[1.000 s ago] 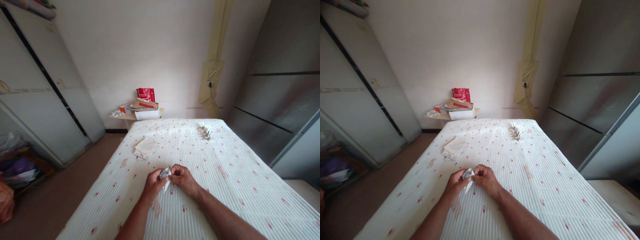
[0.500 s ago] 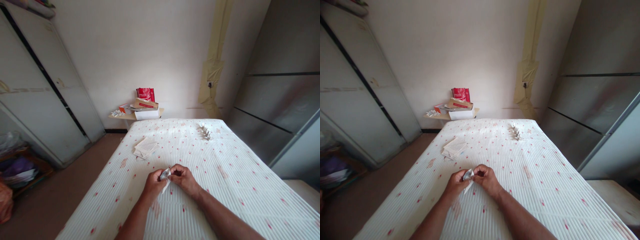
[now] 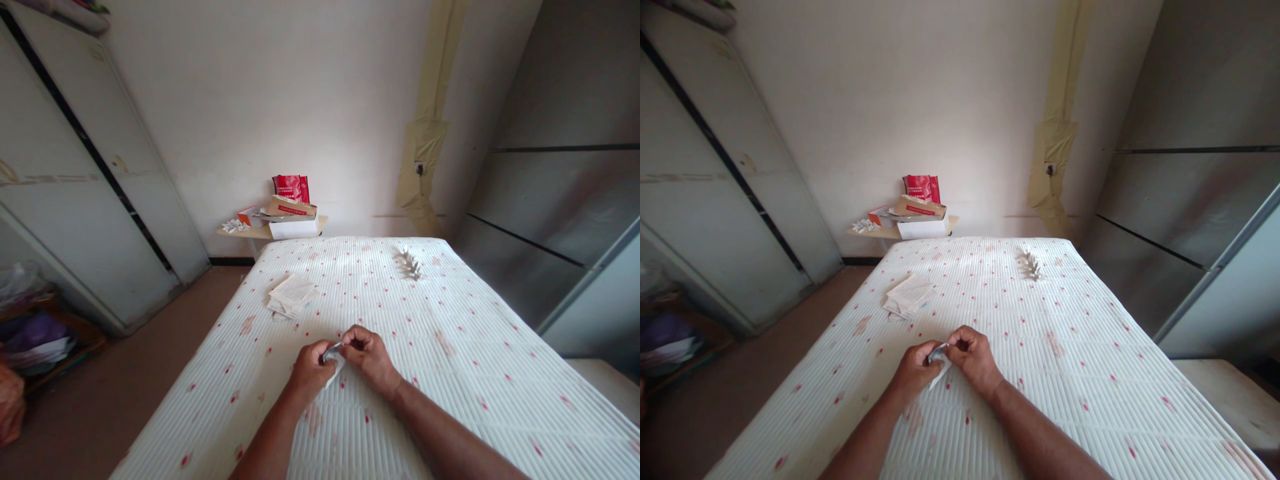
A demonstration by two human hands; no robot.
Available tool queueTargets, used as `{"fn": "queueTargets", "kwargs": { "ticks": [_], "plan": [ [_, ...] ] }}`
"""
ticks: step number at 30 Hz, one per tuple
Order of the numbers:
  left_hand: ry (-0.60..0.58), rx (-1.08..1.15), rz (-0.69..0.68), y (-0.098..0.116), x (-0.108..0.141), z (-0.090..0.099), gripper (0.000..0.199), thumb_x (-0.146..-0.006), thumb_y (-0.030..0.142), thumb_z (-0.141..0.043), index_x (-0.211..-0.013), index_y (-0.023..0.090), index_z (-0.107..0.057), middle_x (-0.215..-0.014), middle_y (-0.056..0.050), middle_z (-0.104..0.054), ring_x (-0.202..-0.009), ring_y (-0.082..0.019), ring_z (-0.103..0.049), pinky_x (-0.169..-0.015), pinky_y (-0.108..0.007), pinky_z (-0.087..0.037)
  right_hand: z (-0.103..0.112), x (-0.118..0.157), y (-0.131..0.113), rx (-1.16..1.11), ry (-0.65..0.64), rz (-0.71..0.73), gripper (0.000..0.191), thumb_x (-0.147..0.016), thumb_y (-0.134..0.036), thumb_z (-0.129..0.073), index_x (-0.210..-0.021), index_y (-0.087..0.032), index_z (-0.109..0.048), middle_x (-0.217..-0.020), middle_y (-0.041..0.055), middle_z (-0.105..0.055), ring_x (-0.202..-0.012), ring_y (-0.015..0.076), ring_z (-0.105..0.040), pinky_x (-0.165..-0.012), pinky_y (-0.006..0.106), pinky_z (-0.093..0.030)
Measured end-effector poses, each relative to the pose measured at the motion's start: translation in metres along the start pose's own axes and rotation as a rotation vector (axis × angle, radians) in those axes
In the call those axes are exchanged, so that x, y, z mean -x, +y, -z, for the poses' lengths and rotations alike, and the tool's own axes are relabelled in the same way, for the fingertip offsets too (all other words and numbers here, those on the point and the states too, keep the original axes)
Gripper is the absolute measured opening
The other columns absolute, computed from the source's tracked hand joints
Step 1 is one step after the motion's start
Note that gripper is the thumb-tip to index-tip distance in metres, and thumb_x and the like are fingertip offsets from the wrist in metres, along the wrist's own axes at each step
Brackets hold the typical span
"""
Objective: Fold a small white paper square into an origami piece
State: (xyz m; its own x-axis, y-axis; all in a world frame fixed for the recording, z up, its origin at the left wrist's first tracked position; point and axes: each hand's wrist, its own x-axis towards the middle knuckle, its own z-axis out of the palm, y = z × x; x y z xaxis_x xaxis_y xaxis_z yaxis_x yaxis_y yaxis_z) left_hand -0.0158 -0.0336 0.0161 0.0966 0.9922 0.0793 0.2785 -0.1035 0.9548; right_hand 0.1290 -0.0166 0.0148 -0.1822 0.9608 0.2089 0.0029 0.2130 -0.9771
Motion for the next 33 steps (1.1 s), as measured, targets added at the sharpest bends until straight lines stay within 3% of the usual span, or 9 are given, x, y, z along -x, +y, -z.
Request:
{"fn": "queueTargets", "kwargs": {
  "ticks": [4, 8, 12, 16, 19, 22, 28, 33],
  "plan": [
    [-0.004, -0.008, 0.004, 0.003, 0.000, 0.000, 0.017, -0.055, 0.013, -0.050, -0.063, 0.014, -0.065, -0.055, 0.002, -0.053, -0.055, -0.011, -0.045, -0.053, -0.019, -0.033, 0.003, -0.002, -0.011, -0.042, 0.046, 0.012, 0.019, -0.066, -0.030, -0.064, -0.059, -0.017, -0.052, -0.057, -0.0032, -0.046, -0.054, 0.0089, -0.040, -0.052, 0.022, -0.034],
    [0.031, 0.104, 0.108, 0.002, 0.000, 0.003, 0.025, -0.053, 0.016, -0.056, -0.075, 0.012, -0.068, -0.058, 0.001, -0.055, -0.053, -0.011, -0.045, -0.051, -0.020, -0.033, 0.012, -0.005, -0.013, -0.082, 0.102, -0.005, 0.023, -0.070, -0.038, -0.062, -0.065, -0.017, -0.053, -0.058, -0.0029, -0.047, -0.053, 0.0088, -0.041, -0.050, 0.022, -0.036],
    [0.061, 0.216, 0.139, 0.002, -0.001, 0.005, 0.023, -0.054, 0.019, -0.058, -0.074, 0.011, -0.065, -0.056, 0.003, -0.053, -0.051, -0.009, -0.043, -0.050, -0.019, -0.032, 0.014, -0.003, -0.006, -0.121, 0.040, -0.051, 0.028, -0.069, -0.043, -0.064, -0.078, -0.018, -0.056, -0.063, -0.0027, -0.048, -0.052, 0.0082, -0.040, -0.048, 0.021, -0.034],
    [0.059, 0.266, 0.131, 0.000, -0.003, 0.004, 0.021, -0.055, 0.021, -0.062, -0.074, 0.011, -0.064, -0.057, 0.003, -0.054, -0.054, -0.010, -0.046, -0.053, -0.019, -0.035, 0.005, 0.001, 0.000, 0.033, -0.083, 0.035, 0.018, -0.069, -0.034, -0.066, -0.075, -0.018, -0.058, -0.070, -0.0010, -0.052, -0.058, 0.0097, -0.044, -0.054, 0.022, -0.036],
    [0.023, 0.261, 0.110, -0.005, -0.004, 0.002, 0.025, -0.058, 0.023, -0.064, -0.079, 0.011, -0.064, -0.060, 0.002, -0.057, -0.057, -0.011, -0.049, -0.054, -0.019, -0.036, -0.002, 0.002, 0.004, 0.182, -0.055, 0.103, 0.009, -0.071, -0.027, -0.064, -0.071, -0.018, -0.060, -0.075, 0.0005, -0.053, -0.063, 0.0109, -0.047, -0.058, 0.023, -0.038],
    [-0.022, 0.248, 0.087, -0.011, -0.005, 0.002, 0.028, -0.061, 0.024, -0.063, -0.086, 0.011, -0.065, -0.068, 0.000, -0.061, -0.064, -0.014, -0.054, -0.059, -0.021, -0.040, -0.005, 0.000, 0.008, 0.197, -0.030, 0.073, 0.009, -0.072, -0.025, -0.062, -0.068, -0.018, -0.059, -0.069, -0.0003, -0.052, -0.062, 0.0107, -0.047, -0.057, 0.022, -0.038],
    [-0.034, 0.220, 0.073, -0.013, -0.005, 0.003, 0.031, -0.062, 0.021, -0.061, -0.091, 0.011, -0.065, -0.073, -0.002, -0.064, -0.069, -0.016, -0.057, -0.062, -0.022, -0.043, -0.005, 0.000, 0.012, 0.069, -0.110, -0.094, 0.016, -0.074, -0.032, -0.058, -0.069, -0.018, -0.054, -0.052, -0.0053, -0.046, -0.042, 0.0067, -0.038, -0.042, 0.019, -0.030],
    [-0.027, 0.189, 0.067, -0.012, -0.004, 0.002, 0.029, -0.062, 0.018, -0.058, -0.089, 0.011, -0.064, -0.072, -0.001, -0.063, -0.067, -0.015, -0.056, -0.061, -0.022, -0.042, -0.005, -0.001, 0.011, 0.125, -0.067, -0.081, 0.014, -0.072, -0.029, -0.059, -0.065, -0.017, -0.053, -0.051, -0.0053, -0.045, -0.045, 0.0069, -0.037, -0.043, 0.019, -0.029]
  ]
}}
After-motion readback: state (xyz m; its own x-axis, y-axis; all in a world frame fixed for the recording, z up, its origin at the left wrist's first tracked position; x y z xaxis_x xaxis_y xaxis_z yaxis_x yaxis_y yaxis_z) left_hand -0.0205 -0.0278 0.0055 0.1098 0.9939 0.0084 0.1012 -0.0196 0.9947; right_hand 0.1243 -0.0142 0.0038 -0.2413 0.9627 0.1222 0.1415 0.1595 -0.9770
